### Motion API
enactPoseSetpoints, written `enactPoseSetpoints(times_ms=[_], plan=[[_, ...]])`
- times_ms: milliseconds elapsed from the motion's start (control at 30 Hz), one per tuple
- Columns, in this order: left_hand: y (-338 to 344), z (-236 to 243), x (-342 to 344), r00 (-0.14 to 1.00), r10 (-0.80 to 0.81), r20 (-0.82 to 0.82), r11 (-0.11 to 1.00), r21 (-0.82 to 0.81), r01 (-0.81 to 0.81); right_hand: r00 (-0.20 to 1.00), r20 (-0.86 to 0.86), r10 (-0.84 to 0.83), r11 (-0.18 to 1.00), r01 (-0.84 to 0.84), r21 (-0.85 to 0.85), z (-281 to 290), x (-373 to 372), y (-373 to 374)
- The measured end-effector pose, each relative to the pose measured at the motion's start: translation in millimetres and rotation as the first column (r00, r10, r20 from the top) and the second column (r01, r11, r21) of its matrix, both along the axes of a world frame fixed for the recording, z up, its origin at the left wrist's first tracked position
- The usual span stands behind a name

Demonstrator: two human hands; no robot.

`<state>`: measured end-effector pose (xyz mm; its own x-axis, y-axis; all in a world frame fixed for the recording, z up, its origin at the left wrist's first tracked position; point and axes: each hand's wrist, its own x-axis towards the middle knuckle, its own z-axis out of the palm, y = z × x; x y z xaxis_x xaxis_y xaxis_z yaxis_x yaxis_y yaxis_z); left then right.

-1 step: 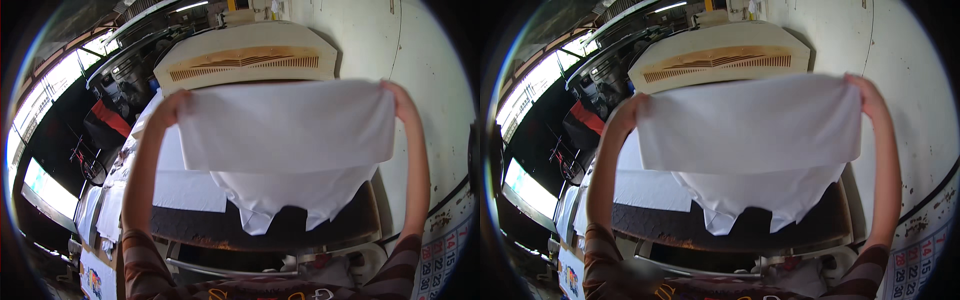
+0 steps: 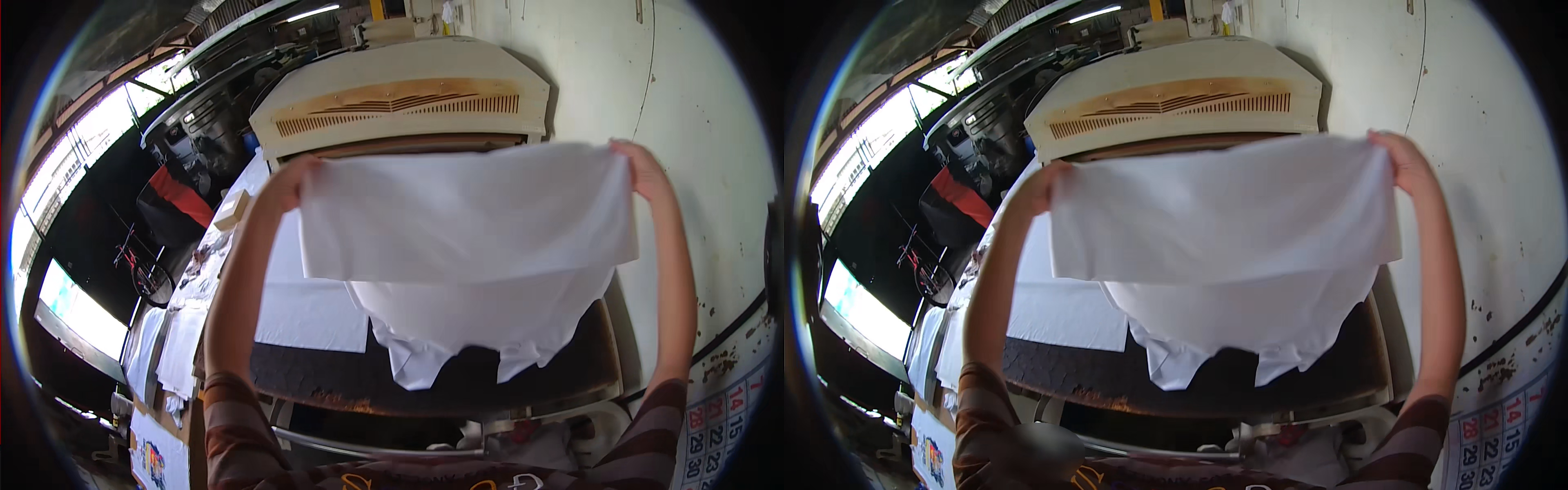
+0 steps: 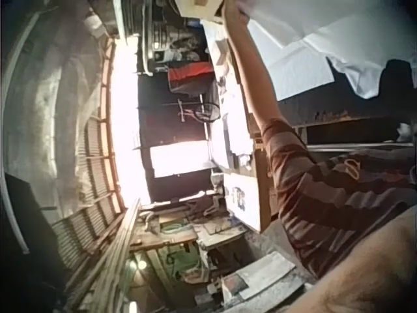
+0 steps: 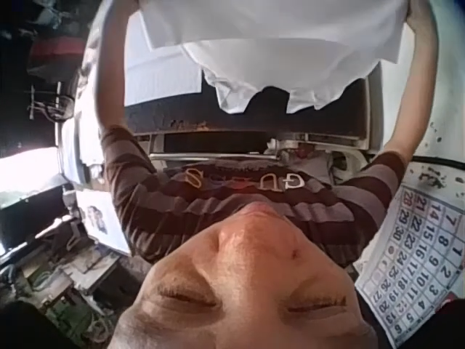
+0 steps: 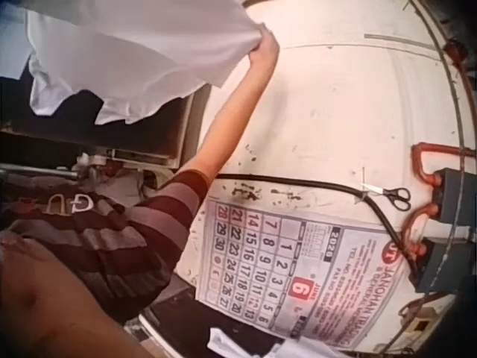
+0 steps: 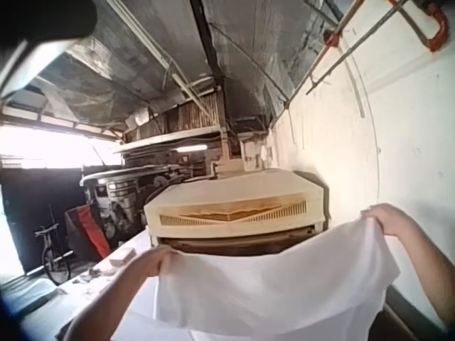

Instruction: The recorder prepares white t-shirts for screen printing by laying them on the press bed and aligning transfer papers on top.

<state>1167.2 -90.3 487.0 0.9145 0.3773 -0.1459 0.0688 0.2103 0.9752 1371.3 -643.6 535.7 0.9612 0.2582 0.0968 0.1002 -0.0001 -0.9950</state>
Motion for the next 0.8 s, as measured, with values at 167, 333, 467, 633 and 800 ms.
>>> enactPoseSetpoints(times_ms=[167, 333, 467, 633, 800], plan=[[3, -18, 110, 0.841, 0.269, 0.47, 0.963, -0.104, -0.249, 0.976, 0.21, 0.053, 0.971, -0.1, 0.218, -22, 96, 23], [-21, 21, 121, 0.667, 0.389, 0.635, 0.896, -0.092, -0.435, 0.937, 0.342, -0.075, 0.865, -0.11, 0.49, 6, 91, 34], [-41, -21, 138, 0.739, 0.423, 0.525, 0.866, 0.005, -0.5, 0.945, 0.254, -0.208, 0.944, 0.125, 0.305, -45, 122, 20], [-43, -124, 154, 0.896, 0.409, 0.17, 0.856, 0.269, -0.442, 0.961, 0.088, -0.262, 0.948, 0.239, 0.21, -159, 151, 24], [-65, -222, 155, 0.93, 0.364, -0.057, 0.919, 0.186, -0.348, 0.951, 0.019, -0.308, 0.951, 0.308, 0.027, -268, 155, 2]])
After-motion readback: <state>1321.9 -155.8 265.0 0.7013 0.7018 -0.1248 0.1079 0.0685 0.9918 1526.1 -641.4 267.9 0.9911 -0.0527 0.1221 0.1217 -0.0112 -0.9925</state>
